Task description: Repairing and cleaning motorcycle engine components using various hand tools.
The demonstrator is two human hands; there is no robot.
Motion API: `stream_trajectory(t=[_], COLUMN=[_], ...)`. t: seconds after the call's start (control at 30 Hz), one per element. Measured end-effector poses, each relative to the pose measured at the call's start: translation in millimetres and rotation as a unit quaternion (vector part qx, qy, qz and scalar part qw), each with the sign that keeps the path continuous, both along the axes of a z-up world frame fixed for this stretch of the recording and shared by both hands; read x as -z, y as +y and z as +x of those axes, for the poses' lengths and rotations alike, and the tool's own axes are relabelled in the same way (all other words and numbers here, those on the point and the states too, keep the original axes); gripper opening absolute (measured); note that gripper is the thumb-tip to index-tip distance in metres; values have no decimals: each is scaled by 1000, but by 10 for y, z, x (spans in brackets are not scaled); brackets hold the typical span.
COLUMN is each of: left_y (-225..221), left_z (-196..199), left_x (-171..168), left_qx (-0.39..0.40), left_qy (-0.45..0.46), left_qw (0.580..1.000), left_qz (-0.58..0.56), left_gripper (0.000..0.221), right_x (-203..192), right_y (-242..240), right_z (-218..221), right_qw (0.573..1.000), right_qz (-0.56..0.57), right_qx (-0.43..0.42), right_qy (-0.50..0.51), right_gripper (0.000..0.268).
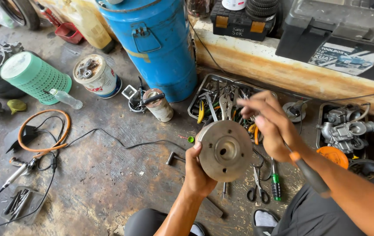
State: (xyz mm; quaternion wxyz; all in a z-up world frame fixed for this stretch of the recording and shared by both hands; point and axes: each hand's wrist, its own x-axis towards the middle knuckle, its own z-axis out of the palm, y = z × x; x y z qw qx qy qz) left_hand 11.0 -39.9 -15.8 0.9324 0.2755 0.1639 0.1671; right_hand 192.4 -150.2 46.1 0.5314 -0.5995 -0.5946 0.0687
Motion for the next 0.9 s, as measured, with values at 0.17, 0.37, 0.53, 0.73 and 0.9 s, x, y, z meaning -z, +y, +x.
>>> stream_trajectory(t=[0.17, 0.37, 0.53, 0.73, 0.9], left_y=[47, 21, 34, 32, 54], left_z=[20, 105, 205, 279, 328], left_x=[-194, 19, 234, -5, 119], left_qx=[-55, -138, -156, -241, -270], left_qy=[43, -36, -57, -75, -40], left_qw=[997, 988, 979, 966, 962], left_qz=[-37, -65, -121, -51, 18], left_gripper=[90, 61, 76, 50, 48], right_x=[-45, 10, 1, -107, -114], right_y=[-74, 10, 91, 117, 106], right_z=[-451, -567, -627, -648, -664], right_qw=[985, 981, 983, 998, 1000], right_qz=[14, -35, 3, 15, 13], right_qx=[-105, -99, -76, -36, -13], right_qy=[134, 165, 168, 50, 10], right_gripper=[51, 39, 25, 17, 13])
